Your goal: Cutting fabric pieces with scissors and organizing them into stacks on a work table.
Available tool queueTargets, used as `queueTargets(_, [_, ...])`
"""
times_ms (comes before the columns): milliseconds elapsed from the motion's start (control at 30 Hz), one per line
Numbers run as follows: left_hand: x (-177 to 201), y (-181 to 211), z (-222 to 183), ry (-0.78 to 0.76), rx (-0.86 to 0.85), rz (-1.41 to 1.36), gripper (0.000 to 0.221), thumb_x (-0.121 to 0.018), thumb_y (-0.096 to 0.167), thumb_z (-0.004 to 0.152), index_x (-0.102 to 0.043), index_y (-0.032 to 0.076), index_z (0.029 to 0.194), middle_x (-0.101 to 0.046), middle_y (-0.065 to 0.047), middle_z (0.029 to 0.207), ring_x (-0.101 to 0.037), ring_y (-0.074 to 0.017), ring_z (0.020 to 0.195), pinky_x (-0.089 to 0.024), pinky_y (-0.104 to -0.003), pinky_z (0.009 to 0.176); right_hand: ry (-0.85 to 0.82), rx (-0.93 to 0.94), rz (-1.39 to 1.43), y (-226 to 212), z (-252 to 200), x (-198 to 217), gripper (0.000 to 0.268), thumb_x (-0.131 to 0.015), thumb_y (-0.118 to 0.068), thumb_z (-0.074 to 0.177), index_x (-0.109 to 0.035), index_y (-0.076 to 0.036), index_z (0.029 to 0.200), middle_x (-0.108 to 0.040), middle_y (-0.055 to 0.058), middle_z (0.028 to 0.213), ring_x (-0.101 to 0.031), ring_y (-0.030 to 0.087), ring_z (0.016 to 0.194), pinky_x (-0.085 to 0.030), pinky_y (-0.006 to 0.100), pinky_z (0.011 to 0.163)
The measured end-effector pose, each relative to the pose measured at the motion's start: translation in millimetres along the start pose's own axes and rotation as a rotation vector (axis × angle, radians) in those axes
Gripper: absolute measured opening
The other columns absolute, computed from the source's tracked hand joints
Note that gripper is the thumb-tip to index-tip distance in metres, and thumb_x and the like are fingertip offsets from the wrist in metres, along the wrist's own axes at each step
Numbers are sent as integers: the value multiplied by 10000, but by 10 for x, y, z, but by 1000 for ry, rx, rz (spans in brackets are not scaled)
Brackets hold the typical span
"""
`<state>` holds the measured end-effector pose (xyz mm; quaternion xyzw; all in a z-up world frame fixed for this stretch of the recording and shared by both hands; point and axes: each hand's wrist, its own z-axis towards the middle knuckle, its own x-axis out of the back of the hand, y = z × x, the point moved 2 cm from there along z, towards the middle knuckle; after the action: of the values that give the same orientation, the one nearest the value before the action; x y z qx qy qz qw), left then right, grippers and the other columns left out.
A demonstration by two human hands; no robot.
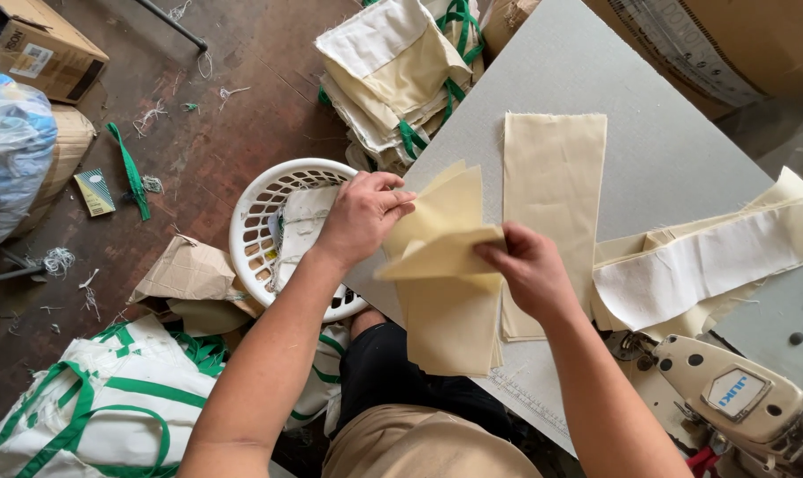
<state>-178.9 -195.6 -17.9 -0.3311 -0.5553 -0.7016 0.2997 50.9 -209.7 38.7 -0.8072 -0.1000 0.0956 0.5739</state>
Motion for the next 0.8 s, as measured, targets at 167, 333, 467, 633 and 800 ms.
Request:
queueTargets(167, [222, 86, 104, -296, 709, -947, 279, -550, 346, 877, -696, 116, 819, -652, -14, 652, -606, -91, 636, -509, -233, 654, 193, -151, -40, -71, 270, -162, 67, -672, -87, 817, -621, -48, 835, -600, 27, 663, -566, 87, 562, -505, 226, 543])
queueTargets(333, [168, 3, 75, -255, 800, -1151, 497, -560, 530, 794, -653, 89, 1003, -671, -61, 846, -634, -133, 775, -524, -272, 727, 229, -177, -10, 15, 412, -174, 65, -649, -100, 829, -603, -69, 864, -614, 26, 685, -591, 90, 574, -525, 231, 548])
queueTargets(467, [11, -100, 79, -220, 657, -852, 491, -813, 215, 658, -615, 100, 1093, -667, -43, 900, -620, -93, 795, -515, -227, 734, 240, -143, 34, 43, 477, -137, 94, -624, -101, 851, -574, -62, 920, -621, 37, 721, -617, 102, 611, -544, 245, 567])
queueTargets(633, [-16, -249, 95, -245, 659, -561, 641, -806, 353, 631, -551, 174, 1191, -586, -2, 1096, -539, -175, 1082, -432, -328, 947, 179, -123, 96, -182, 216, -44, 155, -609, -71, 848, -553, -2, 975, -611, 90, 777, -618, 150, 653, -552, 330, 617])
queueTargets(800, [-224, -413, 87, -240, 770, -576, 369, -770, 229, 627, -671, 246, 982, -650, 68, 842, -605, -77, 822, -503, -232, 764, 98, -211, 248, -323, -13, -74, 161, -608, 31, 783, -558, 66, 932, -609, 165, 732, -648, 242, 635, -557, 404, 590])
